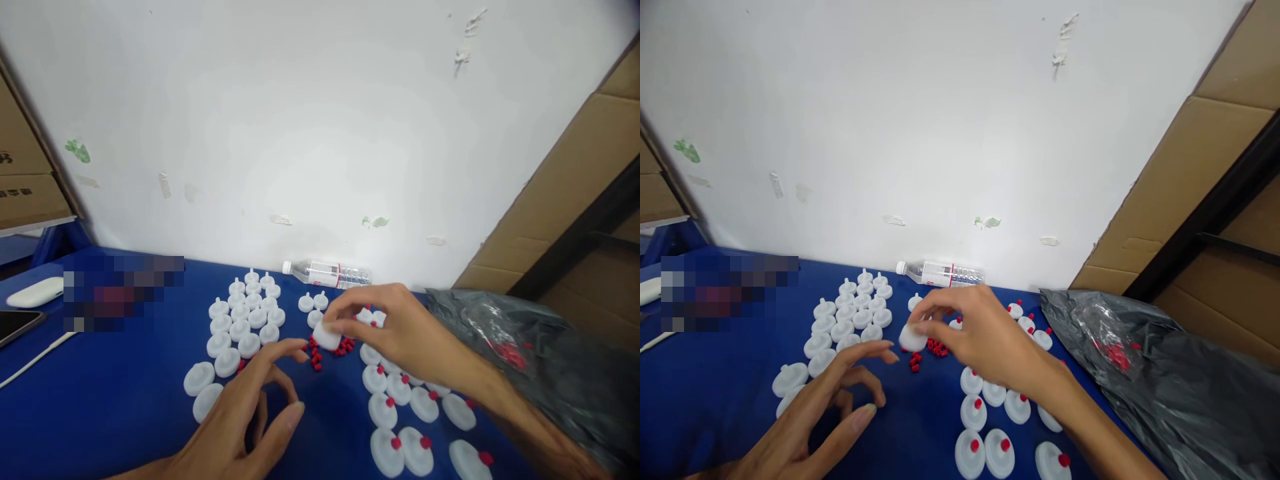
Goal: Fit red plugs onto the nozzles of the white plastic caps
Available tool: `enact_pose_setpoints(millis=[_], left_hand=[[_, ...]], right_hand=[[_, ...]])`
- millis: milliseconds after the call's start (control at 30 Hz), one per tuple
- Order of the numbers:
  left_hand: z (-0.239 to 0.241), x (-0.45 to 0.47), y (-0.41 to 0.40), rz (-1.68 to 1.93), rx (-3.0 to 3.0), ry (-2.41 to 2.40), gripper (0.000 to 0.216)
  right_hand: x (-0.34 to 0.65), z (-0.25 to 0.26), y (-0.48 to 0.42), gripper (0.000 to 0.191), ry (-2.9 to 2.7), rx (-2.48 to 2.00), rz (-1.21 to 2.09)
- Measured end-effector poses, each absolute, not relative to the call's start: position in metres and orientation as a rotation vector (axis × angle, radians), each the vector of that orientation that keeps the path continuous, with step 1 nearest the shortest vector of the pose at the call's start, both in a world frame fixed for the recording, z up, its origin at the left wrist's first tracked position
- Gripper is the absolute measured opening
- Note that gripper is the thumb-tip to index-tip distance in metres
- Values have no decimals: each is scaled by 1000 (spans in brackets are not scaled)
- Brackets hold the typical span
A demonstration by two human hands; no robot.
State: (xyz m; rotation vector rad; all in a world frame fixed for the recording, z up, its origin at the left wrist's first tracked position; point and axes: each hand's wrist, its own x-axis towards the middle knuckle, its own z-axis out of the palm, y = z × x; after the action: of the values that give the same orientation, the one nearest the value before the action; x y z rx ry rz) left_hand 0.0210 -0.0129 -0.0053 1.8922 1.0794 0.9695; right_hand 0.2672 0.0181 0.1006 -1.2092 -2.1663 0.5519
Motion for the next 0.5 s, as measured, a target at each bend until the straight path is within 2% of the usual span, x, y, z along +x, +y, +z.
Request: enact_pose_setpoints(millis=[67,100,233,367,500], left_hand=[[-5,22,-11,976,1853,1060,50],[-4,22,-10,989,1853,1027,48],[-3,22,-4,1002,1920,933,26],[-8,18,-3,957,2029,920,31],[-9,17,-3,953,2112,937,30]], right_hand=[[256,102,8,6,-2130,-1109,741],[252,101,4,6,-2138,-1090,773],[242,95,-4,8,-2206,-1102,651],[251,101,-1,5,-2289,-1098,617],[273,102,15,20,-2458,-1449,115]])
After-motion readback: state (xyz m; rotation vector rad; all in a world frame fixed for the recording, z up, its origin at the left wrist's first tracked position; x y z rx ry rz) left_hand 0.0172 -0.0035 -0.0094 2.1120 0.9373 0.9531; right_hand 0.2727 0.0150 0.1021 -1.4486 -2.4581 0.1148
